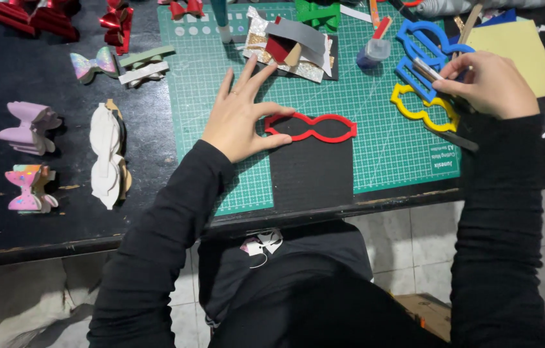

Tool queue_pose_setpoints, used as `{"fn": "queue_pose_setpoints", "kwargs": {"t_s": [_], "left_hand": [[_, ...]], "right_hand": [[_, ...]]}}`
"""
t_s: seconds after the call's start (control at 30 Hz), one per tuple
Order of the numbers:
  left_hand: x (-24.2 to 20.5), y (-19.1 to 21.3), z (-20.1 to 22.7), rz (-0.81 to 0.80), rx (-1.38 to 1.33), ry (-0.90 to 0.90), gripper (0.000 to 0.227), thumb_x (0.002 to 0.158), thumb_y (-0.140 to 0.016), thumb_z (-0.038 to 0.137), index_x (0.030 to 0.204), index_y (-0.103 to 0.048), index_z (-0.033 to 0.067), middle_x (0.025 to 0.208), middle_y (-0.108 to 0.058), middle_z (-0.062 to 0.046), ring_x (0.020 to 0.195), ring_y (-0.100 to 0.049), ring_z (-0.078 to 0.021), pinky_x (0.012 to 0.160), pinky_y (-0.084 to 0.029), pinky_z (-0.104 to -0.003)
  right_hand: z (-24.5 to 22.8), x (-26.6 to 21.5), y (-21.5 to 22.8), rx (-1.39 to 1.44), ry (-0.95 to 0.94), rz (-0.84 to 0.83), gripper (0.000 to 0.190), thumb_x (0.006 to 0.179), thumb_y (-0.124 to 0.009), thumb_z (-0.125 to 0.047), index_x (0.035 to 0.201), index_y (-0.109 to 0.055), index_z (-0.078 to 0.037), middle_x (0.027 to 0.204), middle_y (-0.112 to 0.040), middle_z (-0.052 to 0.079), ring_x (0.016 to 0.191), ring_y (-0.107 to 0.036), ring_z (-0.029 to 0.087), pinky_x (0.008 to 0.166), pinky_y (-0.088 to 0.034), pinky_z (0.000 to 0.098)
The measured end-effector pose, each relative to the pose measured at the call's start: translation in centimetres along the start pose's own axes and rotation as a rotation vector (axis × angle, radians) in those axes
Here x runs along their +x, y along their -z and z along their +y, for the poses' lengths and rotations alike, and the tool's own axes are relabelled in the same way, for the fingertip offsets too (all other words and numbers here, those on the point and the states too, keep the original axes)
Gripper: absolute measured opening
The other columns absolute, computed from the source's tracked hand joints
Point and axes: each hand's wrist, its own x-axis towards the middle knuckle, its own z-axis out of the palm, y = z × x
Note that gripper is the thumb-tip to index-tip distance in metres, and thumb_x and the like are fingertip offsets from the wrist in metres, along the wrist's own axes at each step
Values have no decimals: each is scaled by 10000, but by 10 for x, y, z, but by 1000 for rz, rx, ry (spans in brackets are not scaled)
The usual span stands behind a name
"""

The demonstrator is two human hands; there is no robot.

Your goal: Cutting leather pieces with scissors and tracing patterns to create leather bows.

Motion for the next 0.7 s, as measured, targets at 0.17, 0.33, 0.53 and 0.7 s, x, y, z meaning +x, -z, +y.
{"fn": "queue_pose_setpoints", "kwargs": {"t_s": [0.17, 0.33, 0.53, 0.7], "left_hand": [[1, -1, -2, -2, -13, 21, 425, 740, -868, 570, 1071, -812, 309, 1616, -373, -140, 1550, -174, -396, 1227, -127, -674], [0, -4, -3, 9, -18, 16, 414, 750, -864, 565, 1069, -814, 306, 1625, -366, -142, 1553, -172, -394, 1229, -124, -677], [1, 0, -2, 17, -16, 16, 429, 742, -871, 565, 1064, -812, 288, 1613, -368, -145, 1546, -179, -401, 1223, -129, -681], [1, 0, -3, 12, -20, 27, 433, 717, -879, 558, 1049, -815, 287, 1610, -375, -142, 1541, -185, -403, 1218, -122, -683]], "right_hand": [[-22, -16, -10, 33, 192, 141, 282, 1039, -828, -249, 1052, -715, 9, 968, -710, 124, 780, -674, 168, 713, -513, 317], [-140, -48, -55, 1012, 378, 123, 177, 1167, -642, -85, 1271, -517, -14, 1122, -718, 111, 978, -725, 154, 906, -613, 285], [-213, -38, -97, 983, 493, -1, 270, 985, -758, -27, 1072, -503, -41, 1068, -727, 117, 1001, -742, 168, 852, -623, 311], [-216, -33, -108, 877, 545, 54, 269, 980, -780, -18, 1022, -515, -10, 1032, -711, 144, 937, -721, 187, 804, -593, 303]]}}
